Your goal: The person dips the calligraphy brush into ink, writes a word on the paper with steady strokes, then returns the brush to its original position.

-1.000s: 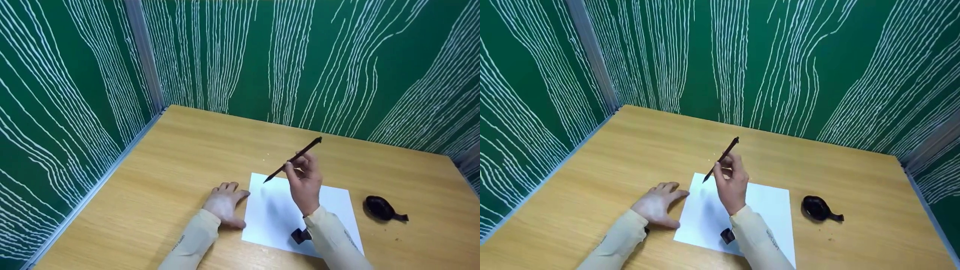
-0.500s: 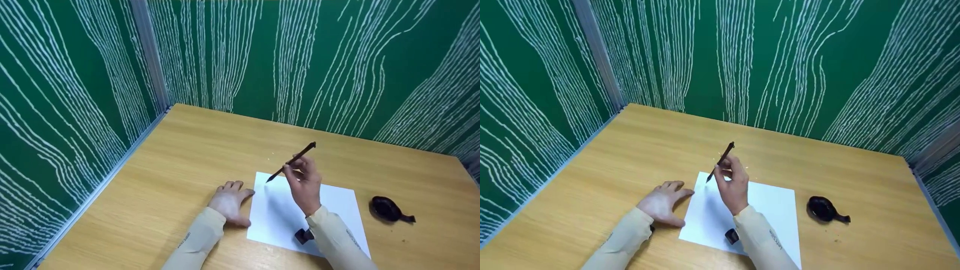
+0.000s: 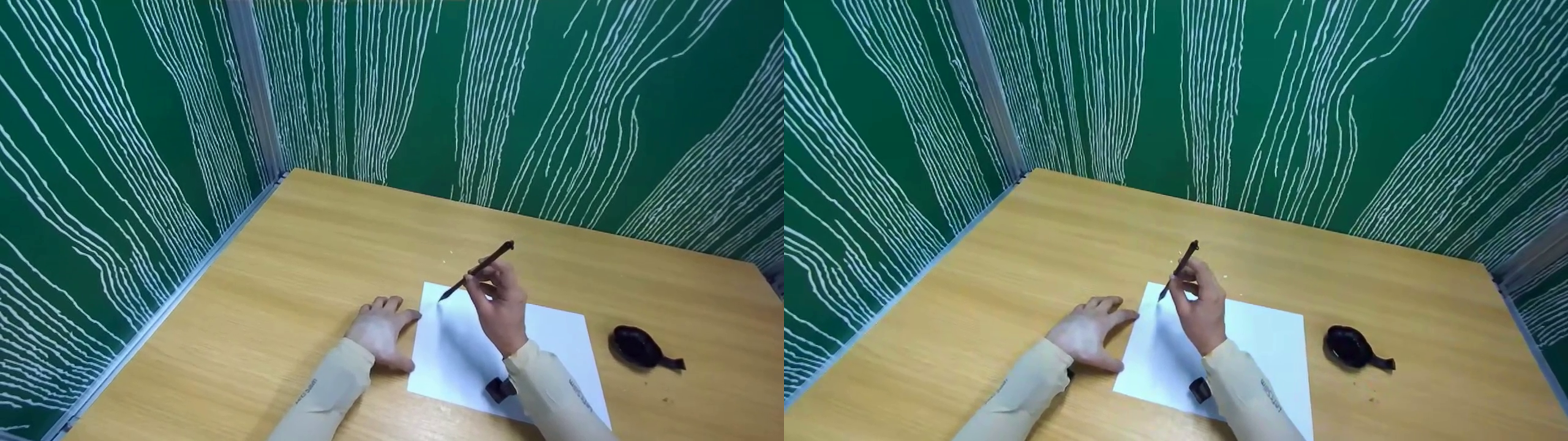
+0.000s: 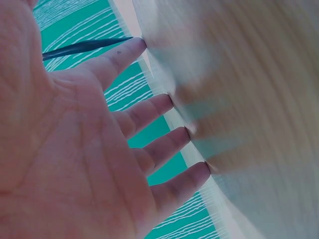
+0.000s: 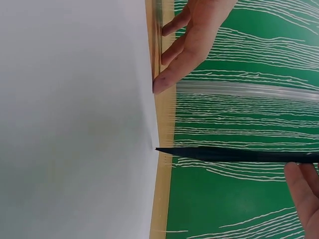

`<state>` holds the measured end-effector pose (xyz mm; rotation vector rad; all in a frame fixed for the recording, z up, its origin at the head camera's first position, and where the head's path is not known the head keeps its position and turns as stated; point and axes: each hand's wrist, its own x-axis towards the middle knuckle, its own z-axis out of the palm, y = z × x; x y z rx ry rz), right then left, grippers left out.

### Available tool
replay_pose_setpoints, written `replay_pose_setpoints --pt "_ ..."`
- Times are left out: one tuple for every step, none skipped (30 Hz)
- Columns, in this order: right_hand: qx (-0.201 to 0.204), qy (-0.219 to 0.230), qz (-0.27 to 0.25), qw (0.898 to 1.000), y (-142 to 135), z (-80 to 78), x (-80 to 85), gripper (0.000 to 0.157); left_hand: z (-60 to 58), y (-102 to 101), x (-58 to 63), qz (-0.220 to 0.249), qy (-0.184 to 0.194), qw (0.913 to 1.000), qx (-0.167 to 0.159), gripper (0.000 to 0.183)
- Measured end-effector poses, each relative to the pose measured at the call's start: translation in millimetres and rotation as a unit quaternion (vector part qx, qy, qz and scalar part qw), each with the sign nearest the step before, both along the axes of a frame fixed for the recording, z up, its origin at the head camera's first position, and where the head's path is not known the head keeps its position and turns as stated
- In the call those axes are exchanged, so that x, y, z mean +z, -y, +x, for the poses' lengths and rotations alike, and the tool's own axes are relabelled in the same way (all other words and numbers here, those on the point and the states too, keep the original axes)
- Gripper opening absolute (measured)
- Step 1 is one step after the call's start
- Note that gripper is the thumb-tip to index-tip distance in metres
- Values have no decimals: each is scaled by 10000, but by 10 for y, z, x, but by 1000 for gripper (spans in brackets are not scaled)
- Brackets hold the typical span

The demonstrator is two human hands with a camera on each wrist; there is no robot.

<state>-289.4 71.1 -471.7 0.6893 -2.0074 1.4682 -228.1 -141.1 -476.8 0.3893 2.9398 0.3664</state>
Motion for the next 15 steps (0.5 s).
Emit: replay_pose_setpoints --pt "8 -33 23 10000 1 -3 -6 29 5 1 -4 29 -18 10000 -3 90" --pt "11 -55 46 10000 2 -5 -12 30 9 1 -7 52 -40 10000 -6 89" --pt "12 -71 66 10000 3 -7 -17 29 12 1 -11 70 -54 10000 -11 89" --pt "9 -76 87 9999 4 -9 -21 29 13 0 -16 82 -53 10000 -11 89" --pt "6 -60 104 9999 4 -9 -24 29 13 -2 -14 63 -45 10000 -6 89" --pt "14 -40 102 9999 3 -9 -26 29 12 -4 -13 41 -35 10000 1 89" --pt "5 -18 113 9999 2 -9 -27 29 9 -5 -12 16 -24 10000 5 89" --pt "-5 5 115 9999 1 -8 -26 29 8 -7 -9 -11 -14 10000 13 89" --pt "-15 18 119 9999 1 -5 -21 29 5 -8 -6 -36 3 10000 17 89" --pt "-26 34 120 9999 1 -4 -18 29 2 -9 -3 -57 21 10000 19 89" --pt "-33 45 121 9999 0 -2 -15 29 1 -9 2 -68 30 10000 21 90" --pt "-37 55 123 9999 0 0 -12 29 -2 -9 2 -78 35 10000 22 90" --pt "-42 60 125 9999 1 2 -9 29 -4 -9 3 -81 41 10000 23 90" --pt "-35 64 122 9999 2 4 -6 30 -5 -9 6 -85 43 10000 26 90" --pt "-26 63 121 9999 3 6 -4 30 -7 -8 6 -89 45 9999 25 90"
